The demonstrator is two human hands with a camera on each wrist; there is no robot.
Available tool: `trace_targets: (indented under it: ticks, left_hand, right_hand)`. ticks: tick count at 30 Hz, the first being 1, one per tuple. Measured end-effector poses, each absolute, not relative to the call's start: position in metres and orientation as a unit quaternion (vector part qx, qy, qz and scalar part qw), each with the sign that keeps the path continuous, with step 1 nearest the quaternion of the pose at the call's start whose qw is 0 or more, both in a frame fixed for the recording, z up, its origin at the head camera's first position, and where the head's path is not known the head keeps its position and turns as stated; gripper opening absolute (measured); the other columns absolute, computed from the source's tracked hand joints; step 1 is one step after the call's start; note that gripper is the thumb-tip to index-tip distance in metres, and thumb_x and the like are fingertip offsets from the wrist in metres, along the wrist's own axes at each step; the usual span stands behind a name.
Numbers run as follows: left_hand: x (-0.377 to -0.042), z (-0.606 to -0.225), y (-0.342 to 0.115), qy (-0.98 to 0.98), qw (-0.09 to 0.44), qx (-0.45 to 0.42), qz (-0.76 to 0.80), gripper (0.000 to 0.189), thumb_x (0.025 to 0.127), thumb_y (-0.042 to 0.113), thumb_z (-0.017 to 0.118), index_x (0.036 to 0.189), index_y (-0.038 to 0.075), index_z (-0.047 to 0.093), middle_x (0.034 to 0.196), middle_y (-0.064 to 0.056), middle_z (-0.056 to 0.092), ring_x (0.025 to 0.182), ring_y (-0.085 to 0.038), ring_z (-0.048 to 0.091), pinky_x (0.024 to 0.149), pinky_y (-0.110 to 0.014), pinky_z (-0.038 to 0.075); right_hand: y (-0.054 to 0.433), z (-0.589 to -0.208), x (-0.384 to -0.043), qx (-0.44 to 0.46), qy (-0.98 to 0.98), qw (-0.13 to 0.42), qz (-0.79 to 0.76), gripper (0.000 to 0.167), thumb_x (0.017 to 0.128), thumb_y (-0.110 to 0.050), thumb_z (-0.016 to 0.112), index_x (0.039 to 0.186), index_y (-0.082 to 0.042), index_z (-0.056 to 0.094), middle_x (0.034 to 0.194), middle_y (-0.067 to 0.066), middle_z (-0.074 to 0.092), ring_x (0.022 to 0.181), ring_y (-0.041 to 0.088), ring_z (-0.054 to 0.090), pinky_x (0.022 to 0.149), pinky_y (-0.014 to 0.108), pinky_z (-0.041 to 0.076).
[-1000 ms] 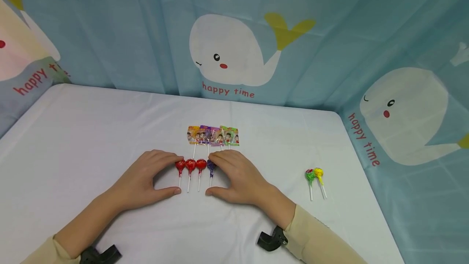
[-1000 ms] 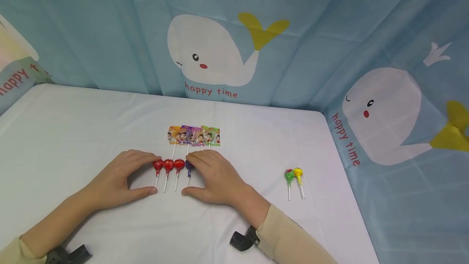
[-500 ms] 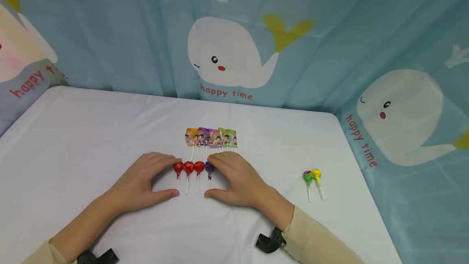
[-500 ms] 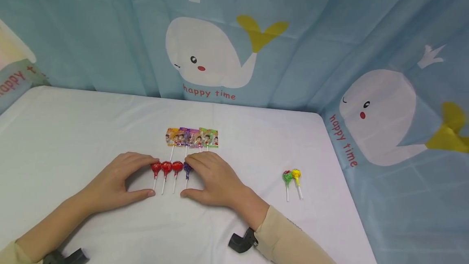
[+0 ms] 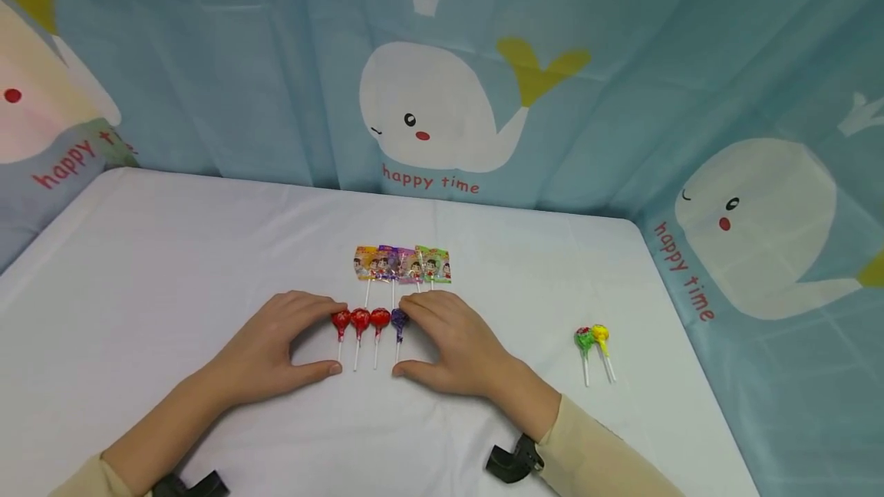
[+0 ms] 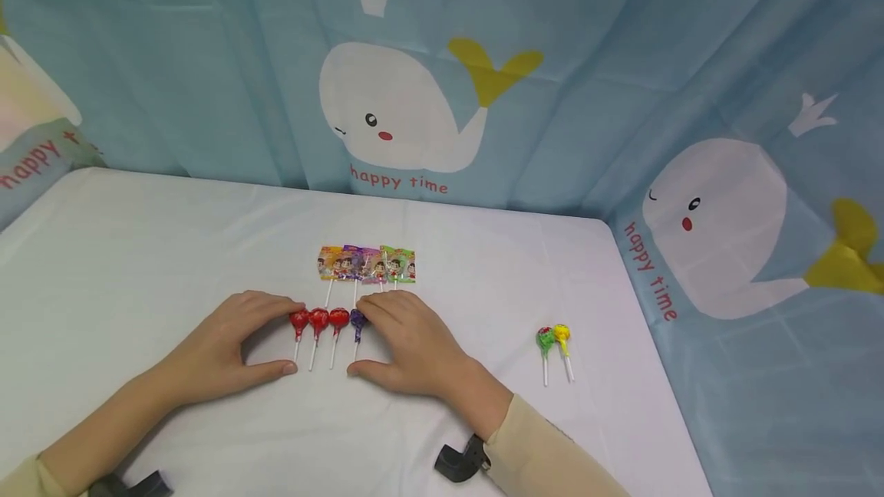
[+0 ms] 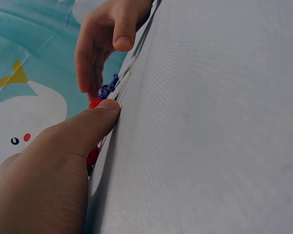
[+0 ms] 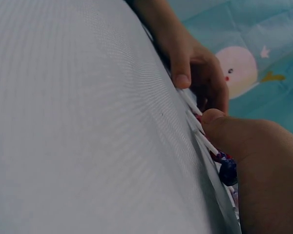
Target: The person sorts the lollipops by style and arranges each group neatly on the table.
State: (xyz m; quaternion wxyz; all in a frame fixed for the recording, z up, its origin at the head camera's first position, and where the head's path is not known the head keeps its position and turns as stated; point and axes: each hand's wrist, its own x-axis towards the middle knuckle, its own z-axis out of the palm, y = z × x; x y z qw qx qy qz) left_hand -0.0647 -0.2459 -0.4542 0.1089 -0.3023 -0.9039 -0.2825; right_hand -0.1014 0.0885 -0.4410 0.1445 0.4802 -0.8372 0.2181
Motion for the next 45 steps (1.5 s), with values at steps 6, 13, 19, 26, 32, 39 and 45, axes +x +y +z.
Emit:
trace_targets:
  ticks: [6,13,19,26,32,39,45]
  left_hand:
    - [-0.063,-0.455,-0.246,-0.906,0.107,-0.299,-0.279,0.079,0.080,0.052,0.096,0.147,0.021,0.068,0.141,0.009,0.068,0.130,-0.019,0.060,0.109,-0.050,0.045]
    - [-0.063,-0.456,-0.247,-0.906,0.110,-0.300,-0.279,0.079,0.081,0.052,0.096,0.148,0.022,0.067,0.141,0.010,0.068,0.129,-0.019,0.060,0.108,-0.048,0.045]
    - [-0.062,-0.457,-0.250,-0.908,0.107,-0.297,-0.276,0.079,0.081,0.052,0.096,0.148,0.021,0.067,0.141,0.009,0.068,0.130,-0.019,0.060,0.110,-0.049,0.043]
    - [-0.062,-0.456,-0.250,-0.908,0.105,-0.298,-0.275,0.079,0.082,0.053,0.095,0.149,0.022,0.066,0.142,0.010,0.067,0.129,-0.018,0.060,0.109,-0.046,0.044]
    - [-0.062,-0.455,-0.249,-0.908,0.099,-0.297,-0.279,0.079,0.081,0.051,0.096,0.148,0.021,0.066,0.143,0.010,0.067,0.131,-0.018,0.059,0.110,-0.049,0.043]
    - [-0.062,-0.454,-0.247,-0.909,0.090,-0.294,-0.282,0.079,0.081,0.051,0.096,0.149,0.021,0.066,0.144,0.009,0.067,0.132,-0.020,0.059,0.112,-0.052,0.044]
    - [-0.063,-0.455,-0.248,-0.911,0.089,-0.292,-0.278,0.079,0.082,0.052,0.095,0.149,0.022,0.066,0.145,0.008,0.066,0.134,-0.021,0.058,0.113,-0.053,0.043]
  right_hand:
    - [0.090,-0.442,-0.100,0.484,-0.833,0.151,0.222,0.086,0.087,-0.058,0.088,0.147,0.000,0.064,0.145,0.008,0.068,0.137,0.024,0.062,0.124,0.037,0.040]
    - [0.090,-0.442,-0.100,0.482,-0.833,0.151,0.225,0.086,0.088,-0.058,0.087,0.147,0.000,0.063,0.147,0.009,0.067,0.139,0.023,0.060,0.125,0.038,0.039]
    - [0.095,-0.442,-0.097,0.481,-0.833,0.158,0.221,0.083,0.089,-0.055,0.087,0.146,0.001,0.064,0.146,0.011,0.068,0.139,0.024,0.061,0.124,0.040,0.041]
    - [0.107,-0.439,-0.096,0.470,-0.833,0.175,0.233,0.083,0.086,-0.051,0.090,0.144,0.003,0.065,0.145,0.012,0.068,0.137,0.027,0.062,0.122,0.044,0.044]
    - [0.119,-0.439,-0.095,0.458,-0.836,0.181,0.243,0.080,0.088,-0.050,0.089,0.144,0.002,0.066,0.144,0.012,0.068,0.136,0.028,0.063,0.120,0.047,0.046]
    - [0.137,-0.441,-0.090,0.426,-0.849,0.184,0.252,0.077,0.094,-0.052,0.083,0.145,0.002,0.065,0.145,0.011,0.068,0.137,0.030,0.062,0.122,0.049,0.043]
    - [0.153,-0.438,-0.087,0.402,-0.859,0.182,0.259,0.074,0.096,-0.051,0.081,0.145,0.003,0.066,0.144,0.013,0.069,0.136,0.032,0.062,0.121,0.050,0.043]
